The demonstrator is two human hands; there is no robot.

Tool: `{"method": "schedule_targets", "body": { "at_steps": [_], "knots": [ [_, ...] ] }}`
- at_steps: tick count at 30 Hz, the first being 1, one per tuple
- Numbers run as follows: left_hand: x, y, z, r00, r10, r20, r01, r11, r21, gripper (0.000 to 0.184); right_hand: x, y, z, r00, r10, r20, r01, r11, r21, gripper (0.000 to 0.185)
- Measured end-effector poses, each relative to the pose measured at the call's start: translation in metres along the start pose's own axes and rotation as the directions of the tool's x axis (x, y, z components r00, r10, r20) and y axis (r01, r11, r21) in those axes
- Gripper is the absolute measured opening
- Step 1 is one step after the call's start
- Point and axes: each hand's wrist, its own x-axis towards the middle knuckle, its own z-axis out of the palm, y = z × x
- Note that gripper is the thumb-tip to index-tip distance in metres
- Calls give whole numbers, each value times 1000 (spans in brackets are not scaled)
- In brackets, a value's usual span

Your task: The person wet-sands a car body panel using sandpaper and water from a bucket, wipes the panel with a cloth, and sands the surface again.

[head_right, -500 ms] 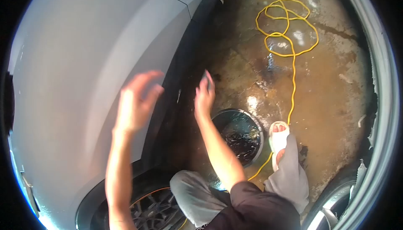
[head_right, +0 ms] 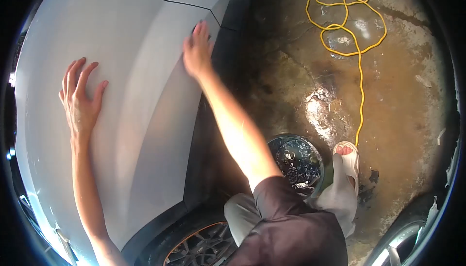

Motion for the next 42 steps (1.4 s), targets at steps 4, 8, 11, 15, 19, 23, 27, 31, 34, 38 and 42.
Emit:
{"method": "schedule_targets", "body": {
  "at_steps": [4, 8, 11, 15, 19, 23, 27, 31, 34, 38, 42],
  "knots": [
    [-1, 0, 1, 999, -25, 37, 24, 999, 49, 40, -66, -15, 9, 1000, 19, 2, -19, 998, -54, 67],
    [-3, -4, 9, 999, -14, 46, 8, 991, 132, 37, -219, -49, 23, 962, -25, 271, 39, 998, -44, 74],
    [-5, -3, 9, 999, -20, 44, 14, 992, 128, 34, -56, -2, -3, 991, 23, 134, -21, 1000, -17, 66],
    [-3, -2, 6, 996, -35, 78, 21, 984, 179, 32, -14, 0, -14, 993, 74, 93, -69, 996, -54, 66],
    [-3, -3, 11, 1000, 29, -3, -28, 989, 143, 31, -235, -77, 10, 911, -24, 413, 111, 976, -189, 83],
    [-2, -7, 11, 998, 54, -31, -50, 992, 115, 31, -97, -7, 8, 976, -151, 159, 165, 983, -79, 71],
    [-5, -3, 9, 1000, 13, 21, -17, 983, 183, 32, 4, 11, -18, 996, -31, 89, 36, 998, -48, 65],
    [-3, -11, 13, 997, 70, -38, -60, 976, 211, 36, -195, -73, 16, 956, -88, 280, 130, 982, -134, 75],
    [-1, -11, 15, 995, 89, -34, -80, 973, 215, 42, -193, -70, 3, 891, -93, 445, 170, 976, -138, 77],
    [-4, -13, 16, 996, 86, 1, -84, 965, 248, 50, 20, 13, -23, 995, 26, 102, -28, 999, 24, 68],
    [-3, -11, 11, 998, 31, 49, -44, 952, 302, 49, -64, -34, 8, 995, 92, 45, -90, 995, -42, 67]
  ]
}}
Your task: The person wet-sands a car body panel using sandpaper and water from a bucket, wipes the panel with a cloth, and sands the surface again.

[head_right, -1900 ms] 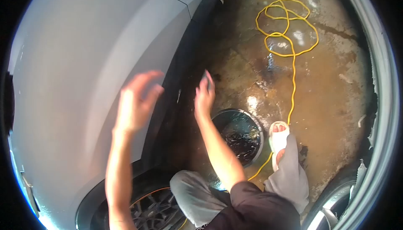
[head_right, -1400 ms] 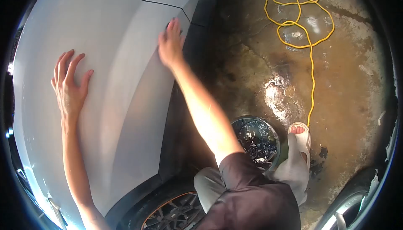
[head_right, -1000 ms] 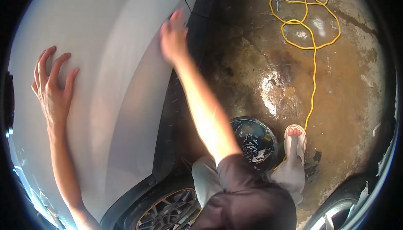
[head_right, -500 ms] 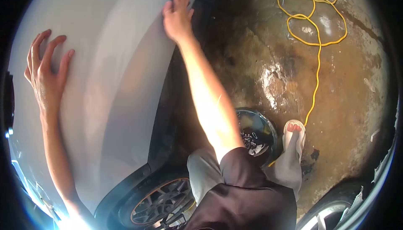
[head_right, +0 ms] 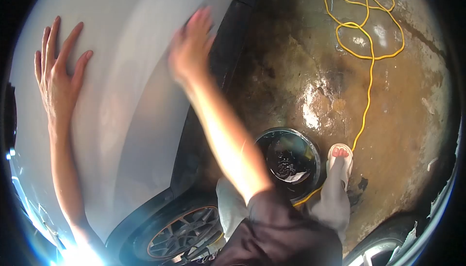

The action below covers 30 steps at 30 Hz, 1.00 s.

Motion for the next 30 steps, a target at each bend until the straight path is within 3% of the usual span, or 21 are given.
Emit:
{"method": "schedule_targets", "body": {
  "at_steps": [2, 3, 4, 5, 6, 7, 10, 12, 14, 15, 16, 18, 20, 21, 22, 23, 24, 25, 26, 29, 30],
  "knots": [
    [2, 1, 0, 997, 45, -55, -49, 997, -66, 49, -124, -55, 21, 973, -89, 214, 126, 978, -168, 74],
    [1, 1, 2, 997, 55, -51, -58, 996, -66, 49, -172, -54, 25, 955, -141, 261, 171, 980, -99, 76],
    [1, 0, 4, 996, 63, -57, -66, 996, -52, 48, -185, -61, 20, 935, -192, 298, 210, 977, -30, 78],
    [1, -1, 6, 996, 64, -68, -66, 997, -38, 48, -173, -50, 22, 926, -100, 365, 163, 976, -145, 79],
    [1, -2, 7, 996, 63, -64, -65, 997, -38, 48, -114, -50, 13, 958, -31, 286, 103, 965, -240, 82],
    [0, -3, 7, 995, 65, -72, -68, 997, -38, 47, -53, 2, 32, 987, -116, 107, 148, 919, -366, 78],
    [0, -4, 5, 997, 69, -42, -69, 998, -3, 47, 77, 34, -24, 990, 29, 141, -46, 992, 118, 67],
    [-3, -5, 11, 999, 48, -7, -48, 998, 30, 48, 76, 31, -22, 998, -41, -42, 38, 997, -72, 72],
    [-2, -7, 19, 983, 86, -160, -93, 995, -35, 48, -42, -16, 16, 997, -42, -61, 39, 998, -45, 70],
    [-1, -8, 17, 982, 99, -158, -105, 994, -26, 48, -116, -44, 24, 988, -149, 49, 154, 977, -145, 71],
    [0, -8, 15, 986, 96, -138, -100, 995, -18, 47, -177, -70, 26, 947, -109, 302, 163, 974, -159, 80],
    [0, -5, 13, 989, 84, -118, -87, 996, -21, 47, -300, -62, 47, 865, -313, 391, 348, 937, -20, 88],
    [-1, -7, 15, 982, 107, -158, -118, 991, -63, 46, -204, -83, 5, 603, 36, 797, 241, 944, -225, 84],
    [-2, -9, 17, 984, 99, -147, -108, 993, -56, 46, -180, -42, 24, 895, -264, 360, 357, 907, -223, 76],
    [-1, -10, 20, 985, 93, -146, -102, 993, -52, 44, -119, -27, 25, 949, -287, 132, 310, 925, -218, 67],
    [-3, -7, 17, 985, 90, -144, -98, 994, -49, 43, -46, 17, 33, 985, -72, 156, 28, 963, 269, 68],
    [-3, 5, 5, 988, 89, -127, -95, 995, -42, 43, -4, 9, 5, 995, -64, 79, 55, 991, 120, 68],
    [1, 24, -11, 999, -31, -15, 31, 999, -36, 43, 39, 1, -23, 998, -56, 2, 56, 998, -35, 69],
    [1, 24, -13, 998, -67, 7, 67, 997, -44, 43, 40, 12, -21, 998, -55, 19, 56, 998, -39, 68],
    [1, 26, -18, 989, -141, 46, 143, 989, -44, 43, -117, -35, 36, 992, -124, 2, 123, 990, -65, 68],
    [1, 26, -18, 990, -134, 42, 136, 990, -34, 42, -188, -57, 45, 947, -102, 305, 200, 929, -311, 73]
  ]
}}
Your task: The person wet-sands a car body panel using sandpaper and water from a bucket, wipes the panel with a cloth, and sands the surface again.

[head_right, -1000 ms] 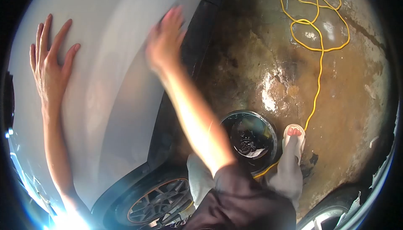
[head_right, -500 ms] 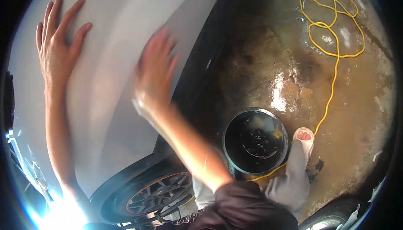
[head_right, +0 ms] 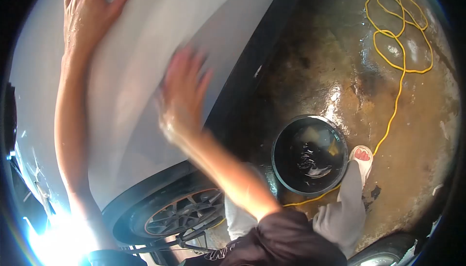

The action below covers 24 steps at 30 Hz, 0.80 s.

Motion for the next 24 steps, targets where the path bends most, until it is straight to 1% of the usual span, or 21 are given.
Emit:
{"method": "schedule_targets", "body": {
  "at_steps": [1, 2, 3, 4, 7, 9, 10, 11, 12, 13, 14, 15, 16, 17, 18, 19, 20, 21, 22, 23, 24],
  "knots": [
    [0, -1, 0, 1000, 6, -4, -6, 1000, 10, 42, -61, -37, 19, 953, -83, 292, 150, 965, -215, 77],
    [-1, -1, -1, 1000, 11, -1, -11, 1000, -28, 41, -126, -38, 48, 917, -390, 87, 368, 909, 196, 79],
    [-1, 0, 0, 1000, 10, -3, -10, 998, -54, 40, -119, -32, 48, 921, -381, 85, 360, 913, 191, 79],
    [-2, 0, 1, 1000, 10, -5, -10, 997, -80, 40, -102, -14, 46, 890, -427, 161, 397, 898, 188, 79],
    [-4, -4, 11, 1000, -7, -30, 7, 1000, -17, 39, 27, 49, -9, 907, -323, -269, 341, 940, 24, 66],
    [-3, -7, 11, 999, 24, -41, -25, 999, -43, 39, 117, 96, -55, 962, 28, -272, 58, 951, 304, 62],
    [-4, -7, 8, 998, 40, -43, -42, 998, -55, 38, 127, 108, -56, 950, 22, -312, 60, 967, 249, 62],
    [-2, -5, 7, 999, 25, -44, -27, 998, -57, 38, 106, 113, -23, 938, -29, -345, 103, 974, 200, 61],
    [-2, -4, 6, 999, 14, -45, -17, 998, -61, 39, 76, 70, -11, 925, -85, -370, 148, 978, 145, 61],
    [-1, -2, 5, 999, 4, -47, -7, 998, -66, 39, 16, 26, -7, 969, 58, -241, 25, 944, 328, 61],
    [-2, -1, 4, 999, -2, -39, -1, 998, -70, 39, -43, 6, 13, 977, -169, -127, 187, 972, 140, 64],
    [-2, -1, 3, 999, 4, -36, -7, 997, -72, 39, -103, -14, 32, 916, -401, 5, 401, 916, -18, 67],
    [-3, -1, 2, 999, 10, -33, -12, 997, -75, 39, -161, -35, 51, 798, -590, 127, 602, 793, -99, 71],
    [-2, -1, 2, 1000, 11, -23, -13, 996, -84, 39, -143, -28, 39, 800, -589, 115, 599, 793, -109, 71],
    [-2, -3, 1, 1000, 12, -11, -13, 996, -83, 39, -117, -20, 34, 837, -532, 126, 538, 843, -18, 70],
    [-4, -5, 2, 1000, 13, 2, -13, 997, -83, 39, -78, 3, 31, 903, -414, 117, 421, 906, -43, 68],
    [-4, -5, 2, 1000, 25, -11, -26, 996, -86, 38, -14, 31, 14, 954, -299, -32, 297, 954, -37, 65],
    [-5, -5, 1, 1000, 22, -12, -23, 996, -87, 38, 48, 66, -1, 966, -200, -167, 215, 973, 82, 63],
    [-7, -5, 1, 1000, 20, -12, -21, 996, -88, 38, 110, 127, 0, 982, -142, -125, 175, 929, 325, 61],
    [-6, -6, -1, 999, 36, -19, -38, 992, -120, 38, 126, 98, -57, 940, -84, -332, 158, 966, 203, 58],
    [-5, -5, -3, 999, 41, -28, -44, 990, -137, 38, 126, 100, -63, 961, 33, -276, 23, 980, 196, 66]
  ]
}}
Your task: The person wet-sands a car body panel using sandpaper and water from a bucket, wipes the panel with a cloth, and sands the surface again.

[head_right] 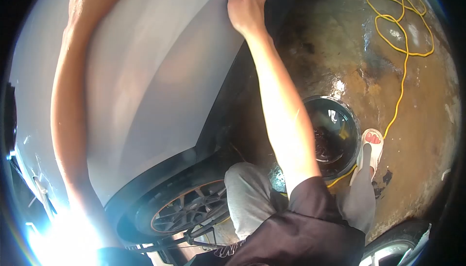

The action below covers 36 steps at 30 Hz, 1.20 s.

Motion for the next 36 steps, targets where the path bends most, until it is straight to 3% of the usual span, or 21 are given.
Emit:
{"method": "schedule_targets", "body": {
  "at_steps": [2, 3, 5, 6, 7, 8, 9, 10, 11, 13, 16, 18, 19, 22, 25, 26, 28, 30, 32, 35, 36],
  "knots": [
    [0, 2, -2, 1000, -11, 8, 11, 1000, -9, 37, -69, -36, 28, 998, -22, -51, 24, 999, 49, 60],
    [-1, 2, -2, 1000, -11, 9, 11, 1000, 1, 37, -124, -69, 35, 998, -57, 39, 58, 998, -13, 68],
    [-1, 1, -1, 1000, 25, 15, -25, 999, 22, 37, -223, -119, 33, 827, -59, 559, 182, 969, -166, 82],
    [-1, -10, 13, 989, 146, -2, -146, 988, 45, 39, -283, -110, 48, 850, -269, 453, 235, 963, 131, 79],
    [-1, -20, 27, 964, 265, -19, -263, 962, 73, 41, -281, -105, 50, 858, -342, 384, 325, 939, 111, 80],
    [-4, -12, 33, 961, 274, -48, -270, 960, 72, 41, -241, -99, 44, 883, -262, 390, 303, 952, -47, 81],
    [-13, -4, 33, 927, 373, 36, -371, 927, -59, 42, -178, -84, 36, 905, -179, 386, 271, 941, -200, 82],
    [-22, 3, 32, 874, 473, 113, -447, 872, -197, 42, -114, -55, 30, 968, -130, 213, 162, 976, -144, 76],
    [-28, 11, 31, 876, 472, 98, -447, 872, -198, 42, -50, -27, 23, 997, -76, 33, 77, 996, -51, 71],
    [-36, 29, 31, 868, 486, 100, -434, 842, -322, 41, 17, -2, 1, 999, 36, -41, -31, 993, 112, 63],
    [-31, 28, 26, 855, 483, 188, -400, 845, -355, 46, -59, -30, 24, 998, 48, -36, -46, 998, 40, 70],
    [-27, 30, 23, 850, 483, 210, -390, 845, -366, 47, -151, -72, 24, 974, 44, 222, -53, 998, 34, 85],
    [-27, 31, 22, 848, 473, 241, -370, 852, -371, 48, -185, -76, 28, 967, 7, 253, -36, 993, 111, 84],
    [-22, 36, 19, 870, 443, 219, -339, 857, -387, 42, -81, -36, 4, 981, -4, 193, 3, 1000, 4, 79],
    [-19, 39, 20, 874, 422, 243, -310, 867, -391, 40, 78, 40, -4, 994, 34, -101, -15, 983, 181, 65],
    [-20, 40, 21, 871, 420, 255, -304, 869, -391, 40, 111, 57, -18, 994, 95, -46, -88, 987, 132, 65],
    [-18, 40, 21, 874, 418, 248, -300, 865, -402, 39, 106, 61, -27, 994, 100, 41, -104, 986, 131, 66],
    [-16, 41, 18, 876, 403, 265, -283, 875, -393, 43, 26, 28, 6, 992, 107, -67, -103, 992, 67, 68],
    [-16, 41, 20, 863, 407, 298, -279, 878, -389, 46, -70, -24, 7, 986, 68, 154, -78, 996, 54, 71],
    [-14, 44, 19, 865, 403, 300, -278, 882, -381, 45, -41, -14, -7, 988, 23, 152, -35, 996, 76, 71],
    [-14, 45, 19, 869, 398, 292, -278, 883, -378, 44, 13, 28, 2, 999, -18, 29, 17, 999, 37, 69]
  ]
}}
